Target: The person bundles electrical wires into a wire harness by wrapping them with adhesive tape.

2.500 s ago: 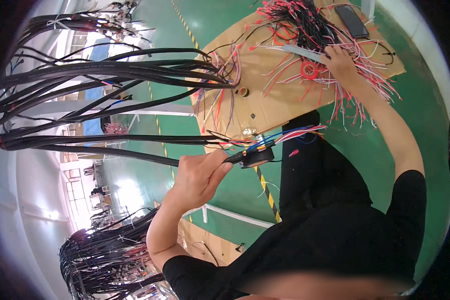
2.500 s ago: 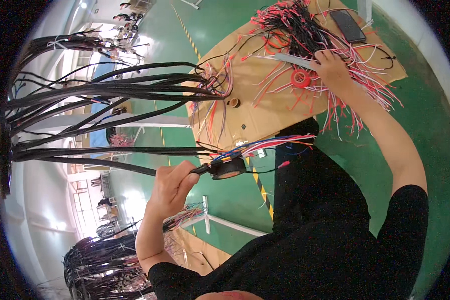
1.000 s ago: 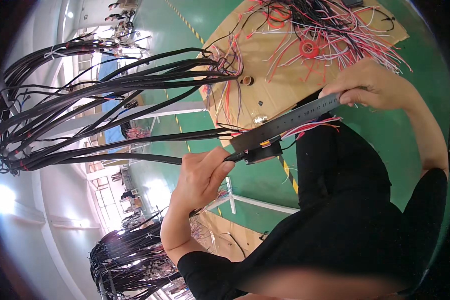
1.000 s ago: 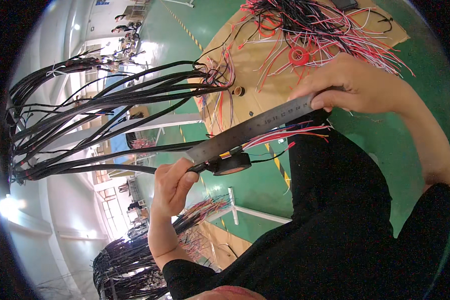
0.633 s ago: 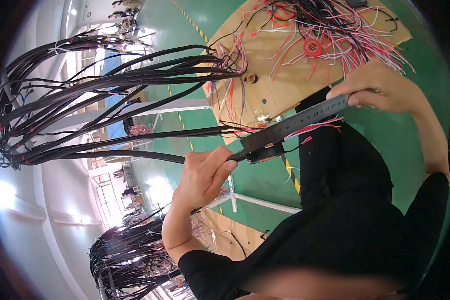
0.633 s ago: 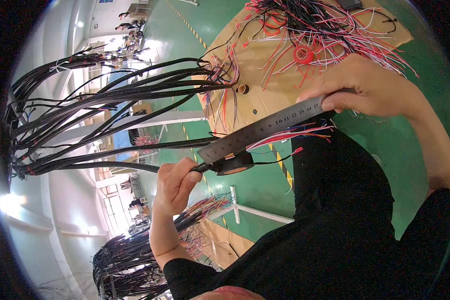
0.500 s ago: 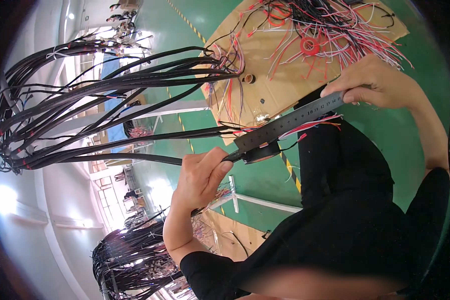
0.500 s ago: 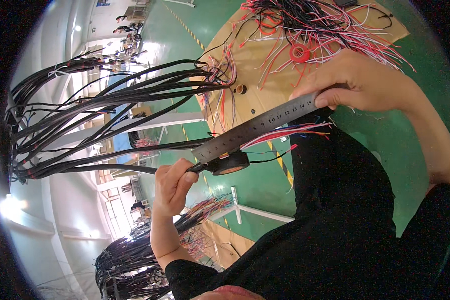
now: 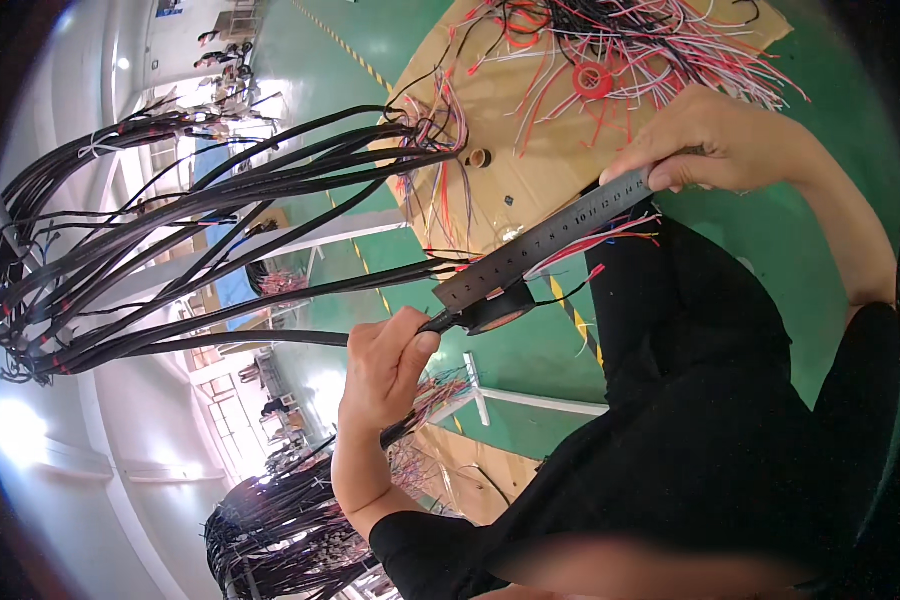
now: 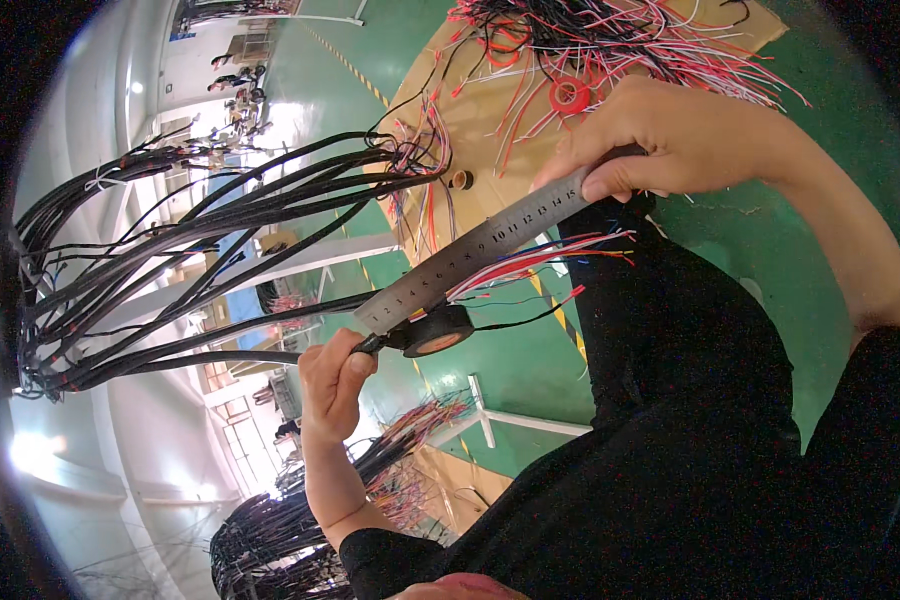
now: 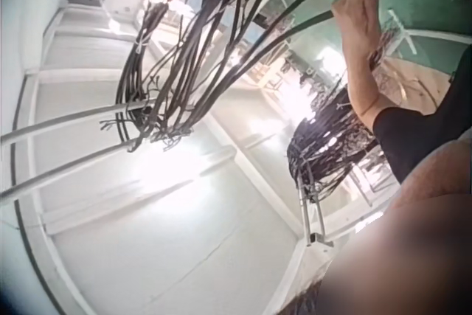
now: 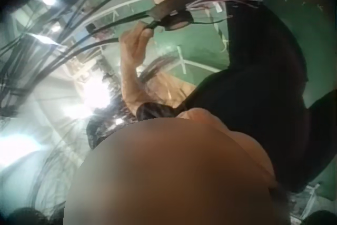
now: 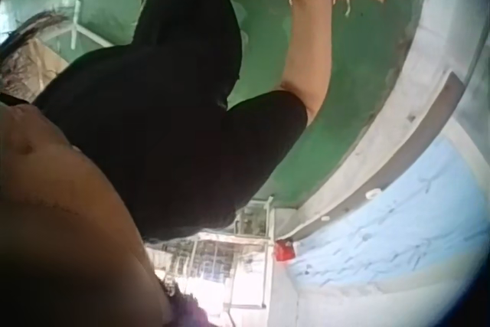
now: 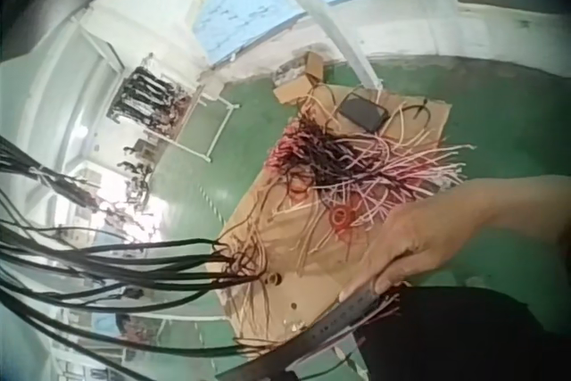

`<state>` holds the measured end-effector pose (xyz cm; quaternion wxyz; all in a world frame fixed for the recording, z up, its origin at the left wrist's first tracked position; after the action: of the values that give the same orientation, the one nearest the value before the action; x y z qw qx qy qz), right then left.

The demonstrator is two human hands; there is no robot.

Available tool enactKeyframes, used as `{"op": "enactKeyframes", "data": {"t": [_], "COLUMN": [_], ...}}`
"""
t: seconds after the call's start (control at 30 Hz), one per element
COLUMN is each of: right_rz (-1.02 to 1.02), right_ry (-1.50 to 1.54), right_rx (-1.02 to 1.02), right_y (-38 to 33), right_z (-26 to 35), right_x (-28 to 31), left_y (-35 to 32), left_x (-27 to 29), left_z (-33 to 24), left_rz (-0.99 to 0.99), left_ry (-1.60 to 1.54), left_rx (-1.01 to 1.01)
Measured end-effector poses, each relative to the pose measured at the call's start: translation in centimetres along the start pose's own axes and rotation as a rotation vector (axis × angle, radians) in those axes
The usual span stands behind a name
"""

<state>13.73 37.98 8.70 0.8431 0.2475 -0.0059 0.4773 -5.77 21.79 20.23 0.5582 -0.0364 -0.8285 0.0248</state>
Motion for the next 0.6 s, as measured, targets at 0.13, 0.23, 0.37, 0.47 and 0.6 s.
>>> {"op": "enactKeyframes", "data": {"t": [0.13, 0.23, 0.37, 0.47, 0.6], "right_rz": [0.189, -0.141, -0.388, -0.435, -0.214], "right_ry": [-0.007, -0.172, -0.713, -0.601, -0.083], "right_rx": [-0.211, 0.028, 0.039, 0.215, 0.09], "right_y": [0.3, 0.9, 1.0, 3.7, 4.5], "right_z": [-1.7, -6.0, -12.1, -4.6, 4.7], "right_x": [-0.5, 2.5, 5.3, 1.3, -5.6], "left_y": [-0.5, -0.3, 1.2, 1.4, 1.4], "left_x": [0.4, 0.2, -0.3, 0.0, 0.1], "left_z": [0.0, -0.1, -0.1, 0.5, -1.3], "left_rz": [-0.012, -0.019, -0.001, -0.027, -0.032], "left_ry": [0.009, 0.015, 0.039, 0.076, 0.184], "left_rx": [0.026, 0.028, 0.016, 0.053, -0.035]}}
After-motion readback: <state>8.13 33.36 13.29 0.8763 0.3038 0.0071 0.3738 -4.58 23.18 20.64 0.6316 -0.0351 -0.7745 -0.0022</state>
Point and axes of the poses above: each hand's wrist, its own y-axis towards the middle knuckle, its own x-axis out of the back of the hand, z = x × y, the point moved 9 cm from there along y, towards the middle knuckle, and after that the axes turned 8 degrees about -z, right-handed, at the moved point
